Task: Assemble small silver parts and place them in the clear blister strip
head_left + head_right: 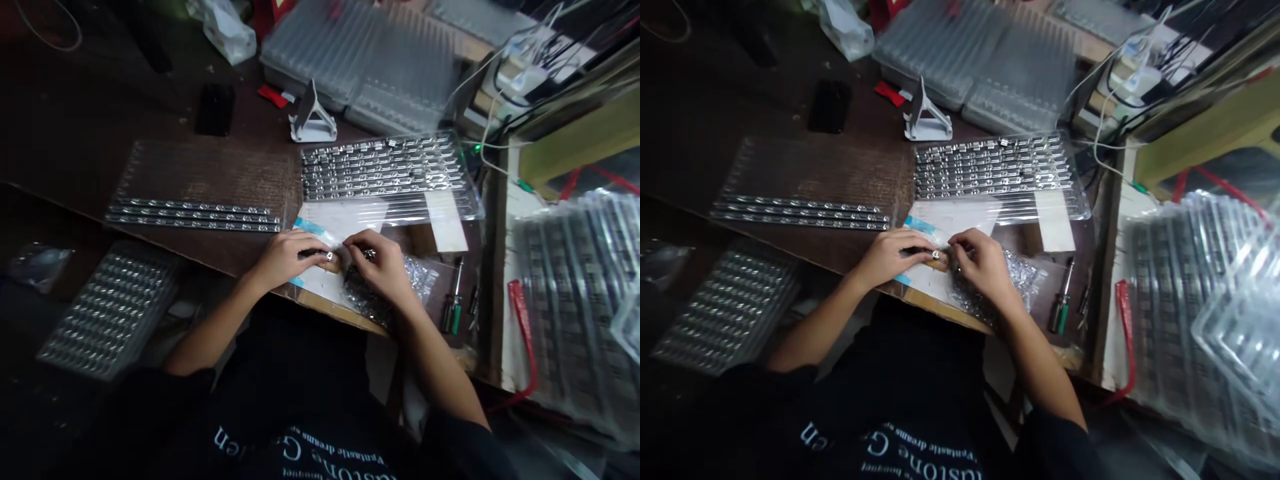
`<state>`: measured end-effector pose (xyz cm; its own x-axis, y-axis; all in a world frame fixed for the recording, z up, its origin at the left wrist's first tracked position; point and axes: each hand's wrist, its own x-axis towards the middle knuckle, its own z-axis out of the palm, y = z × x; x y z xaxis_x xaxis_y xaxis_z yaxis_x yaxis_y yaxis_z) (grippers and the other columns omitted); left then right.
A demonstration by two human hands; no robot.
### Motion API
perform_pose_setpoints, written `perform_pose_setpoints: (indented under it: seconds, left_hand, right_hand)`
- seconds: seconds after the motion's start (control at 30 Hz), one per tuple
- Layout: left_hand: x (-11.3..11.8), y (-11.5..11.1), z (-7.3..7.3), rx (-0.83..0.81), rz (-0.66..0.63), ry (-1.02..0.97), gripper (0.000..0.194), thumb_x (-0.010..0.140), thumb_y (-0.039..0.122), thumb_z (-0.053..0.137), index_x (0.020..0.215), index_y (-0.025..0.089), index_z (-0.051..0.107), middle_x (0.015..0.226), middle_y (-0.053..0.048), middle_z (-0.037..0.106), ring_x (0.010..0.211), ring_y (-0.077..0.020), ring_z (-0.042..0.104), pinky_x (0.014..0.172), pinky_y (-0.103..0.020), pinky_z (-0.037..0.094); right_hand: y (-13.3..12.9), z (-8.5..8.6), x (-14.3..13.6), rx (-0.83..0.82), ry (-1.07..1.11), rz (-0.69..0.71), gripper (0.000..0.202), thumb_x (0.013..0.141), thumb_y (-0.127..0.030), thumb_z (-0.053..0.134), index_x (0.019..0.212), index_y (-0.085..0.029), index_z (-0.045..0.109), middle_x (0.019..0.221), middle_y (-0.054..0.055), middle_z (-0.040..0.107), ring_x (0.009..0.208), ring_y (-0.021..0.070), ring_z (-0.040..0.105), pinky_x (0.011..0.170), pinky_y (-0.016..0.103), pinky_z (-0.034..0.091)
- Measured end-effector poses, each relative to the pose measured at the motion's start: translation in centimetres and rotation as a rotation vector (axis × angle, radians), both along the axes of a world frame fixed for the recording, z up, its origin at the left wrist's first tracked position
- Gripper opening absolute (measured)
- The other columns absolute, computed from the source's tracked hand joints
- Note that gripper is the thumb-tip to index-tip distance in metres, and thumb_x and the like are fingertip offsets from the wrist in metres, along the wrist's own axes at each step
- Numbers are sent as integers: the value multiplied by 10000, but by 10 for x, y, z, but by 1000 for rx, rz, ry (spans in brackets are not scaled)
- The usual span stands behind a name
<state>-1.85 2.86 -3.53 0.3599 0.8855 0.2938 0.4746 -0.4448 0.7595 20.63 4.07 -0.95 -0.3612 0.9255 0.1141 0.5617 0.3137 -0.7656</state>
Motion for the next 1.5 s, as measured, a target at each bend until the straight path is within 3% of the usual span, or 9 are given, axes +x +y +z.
perform_pose_setpoints:
  seconds: [0.3, 0.53, 0.7, 0.77, 0.97, 1.1, 1.23, 1.33, 1.5]
  left_hand:
    - [1, -3, -3, 41, -41, 147, 132, 918, 335, 693, 962, 244, 777, 948, -28, 787, 927, -202, 710, 846, -350, 517]
    - [2, -4, 0, 12, -64, 149, 153, 941, 356, 658, 980, 256, 768, 977, -31, 790, 958, -203, 715, 892, -370, 537]
    - [0, -6, 5, 61, 250, -16, 179, 941, 353, 656, 943, 200, 749, 965, -49, 787, 921, -189, 719, 872, -329, 557]
    - [0, -6, 5, 85, 291, -12, 150, 931, 316, 671, 950, 187, 746, 957, -46, 786, 902, -179, 717, 858, -306, 554]
    - [3, -6, 2, 106, 270, 42, 86, 881, 237, 731, 956, 198, 744, 937, -27, 791, 877, -174, 725, 838, -301, 555]
    - [7, -3, 5, 158, 230, 65, 83, 872, 235, 743, 945, 196, 739, 921, -27, 789, 862, -180, 717, 816, -319, 551]
    - [17, -3, 6, 174, 136, -5, 89, 867, 263, 757, 897, 187, 722, 886, -27, 779, 838, -169, 709, 788, -310, 541]
    - [26, -3, 2, 151, 45, -10, 116, 852, 285, 775, 866, 193, 705, 848, -22, 766, 811, -169, 697, 773, -313, 531]
    - [29, -3, -1, 112, 8, 61, 121, 850, 268, 775, 860, 194, 681, 846, -18, 758, 824, -179, 684, 802, -329, 509]
  right_hand:
    - [-4, 2, -2, 19, -106, 109, 210, 882, -127, 530, 948, -174, 724, 946, 75, 745, 872, 196, 689, 805, 297, 506]
    - [-5, -3, -7, -16, -317, 93, 255, 899, -138, 525, 1018, -147, 751, 1010, 115, 744, 897, 235, 688, 815, 323, 509]
    - [-6, -6, -9, 5, -151, 182, 226, 911, -118, 536, 1003, -151, 739, 971, 85, 742, 880, 196, 688, 812, 292, 512]
    - [-8, -5, -11, 56, -161, 263, 225, 938, -126, 523, 1027, -152, 728, 977, 90, 731, 878, 190, 670, 806, 293, 511]
    - [-19, 0, -17, 254, -455, 348, 303, 1030, -170, 426, 1078, -118, 720, 970, 135, 697, 868, 231, 606, 762, 339, 477]
    - [-14, 5, -4, 149, -393, 287, 271, 1016, -216, 503, 1193, -160, 700, 1029, 106, 708, 900, 210, 644, 761, 305, 476]
    - [-7, 17, 15, -8, -555, 184, 211, 901, -287, 698, 1076, -175, 733, 1012, 91, 721, 869, 227, 665, 709, 302, 447]
    - [-7, 22, 20, -83, -623, 215, 117, 921, -253, 661, 982, -183, 733, 962, 77, 722, 834, 208, 662, 655, 283, 394]
    - [-9, 22, 20, -90, -586, 213, 142, 962, -221, 576, 930, -168, 704, 923, 79, 718, 781, 186, 638, 633, 281, 347]
